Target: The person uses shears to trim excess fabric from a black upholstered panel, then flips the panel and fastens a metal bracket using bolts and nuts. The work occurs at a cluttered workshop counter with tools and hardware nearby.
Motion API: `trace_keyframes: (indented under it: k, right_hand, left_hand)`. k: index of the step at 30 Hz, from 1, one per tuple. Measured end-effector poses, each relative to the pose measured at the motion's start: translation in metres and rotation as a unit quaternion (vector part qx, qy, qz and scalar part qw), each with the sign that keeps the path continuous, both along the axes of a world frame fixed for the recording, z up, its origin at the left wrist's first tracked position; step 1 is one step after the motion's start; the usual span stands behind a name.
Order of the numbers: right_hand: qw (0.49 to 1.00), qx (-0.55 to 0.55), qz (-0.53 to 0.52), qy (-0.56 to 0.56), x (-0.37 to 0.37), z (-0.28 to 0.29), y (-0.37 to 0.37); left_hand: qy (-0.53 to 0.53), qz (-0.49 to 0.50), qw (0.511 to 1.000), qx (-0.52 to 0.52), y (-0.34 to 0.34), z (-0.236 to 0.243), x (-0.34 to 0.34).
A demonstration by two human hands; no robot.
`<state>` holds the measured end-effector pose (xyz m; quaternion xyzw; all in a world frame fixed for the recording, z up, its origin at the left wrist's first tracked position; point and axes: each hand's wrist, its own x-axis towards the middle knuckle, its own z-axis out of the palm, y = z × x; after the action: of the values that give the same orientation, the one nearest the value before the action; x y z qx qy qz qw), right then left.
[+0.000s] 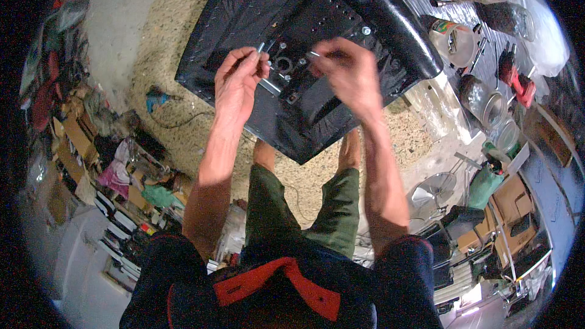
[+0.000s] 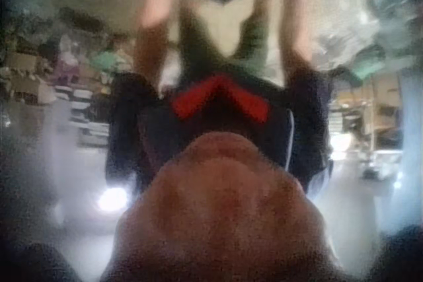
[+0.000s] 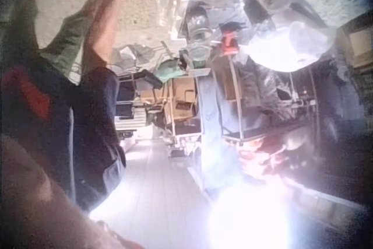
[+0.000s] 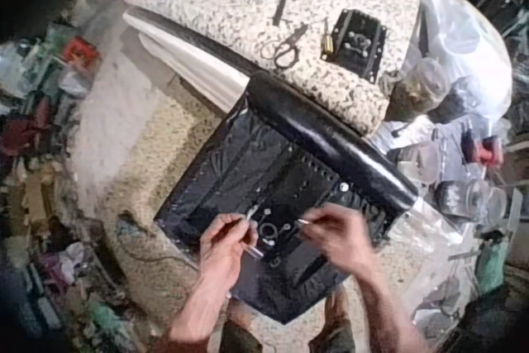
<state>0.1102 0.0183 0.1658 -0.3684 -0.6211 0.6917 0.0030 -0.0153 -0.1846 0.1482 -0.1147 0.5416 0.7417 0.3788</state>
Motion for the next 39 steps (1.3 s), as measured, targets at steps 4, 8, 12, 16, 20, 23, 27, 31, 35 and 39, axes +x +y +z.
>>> trace_keyframes:
  k: [4, 8, 12, 16, 20, 23, 27, 31, 35, 39]
  right_hand:
    - [0.973, 0.231, 0.001, 0.014, -0.093, -0.058, -0.043]
    - [0.897, 0.403, 0.171, 0.063, -0.149, -0.1, -0.024]
    - [0.859, 0.464, 0.207, 0.061, -0.17, -0.143, -0.015]
    - [0.866, 0.488, 0.107, 0.03, -0.139, -0.09, -0.041]
    - [0.91, 0.398, 0.087, -0.08, -0.084, -0.057, -0.072]
    - [0.881, 0.426, 0.13, -0.162, -0.067, -0.042, -0.096]
    - [0.865, 0.42, 0.176, -0.211, -0.058, -0.042, -0.101]
    - [0.884, 0.409, 0.166, -0.156, -0.048, -0.06, -0.105]
    - [0.901, 0.397, 0.143, -0.099, -0.038, -0.065, -0.106]
    - [0.908, 0.397, 0.122, -0.061, -0.032, -0.073, -0.106]
  left_hand:
    - [0.019, 0.025, 0.998, -0.054, 0.009, -0.019, -0.033]
    - [0.045, 0.002, 0.992, -0.116, 0.007, -0.033, -0.063]
    - [0.039, -0.016, 0.994, -0.105, 0.002, -0.044, -0.074]
    - [0.039, -0.037, 0.99, -0.132, -0.02, -0.054, -0.082]
    - [0.065, -0.061, 0.985, -0.149, -0.002, -0.056, -0.089]
    - [0.107, -0.092, 0.977, -0.162, 0.007, -0.07, -0.097]
    - [0.337, -0.155, 0.88, -0.297, 0.028, -0.082, -0.096]
    - [0.481, -0.144, 0.811, -0.301, 0.045, -0.094, -0.089]
    - [0.556, -0.155, 0.751, -0.322, 0.052, -0.099, -0.089]
    - [0.558, -0.15, 0.744, -0.336, 0.068, -0.105, -0.091]
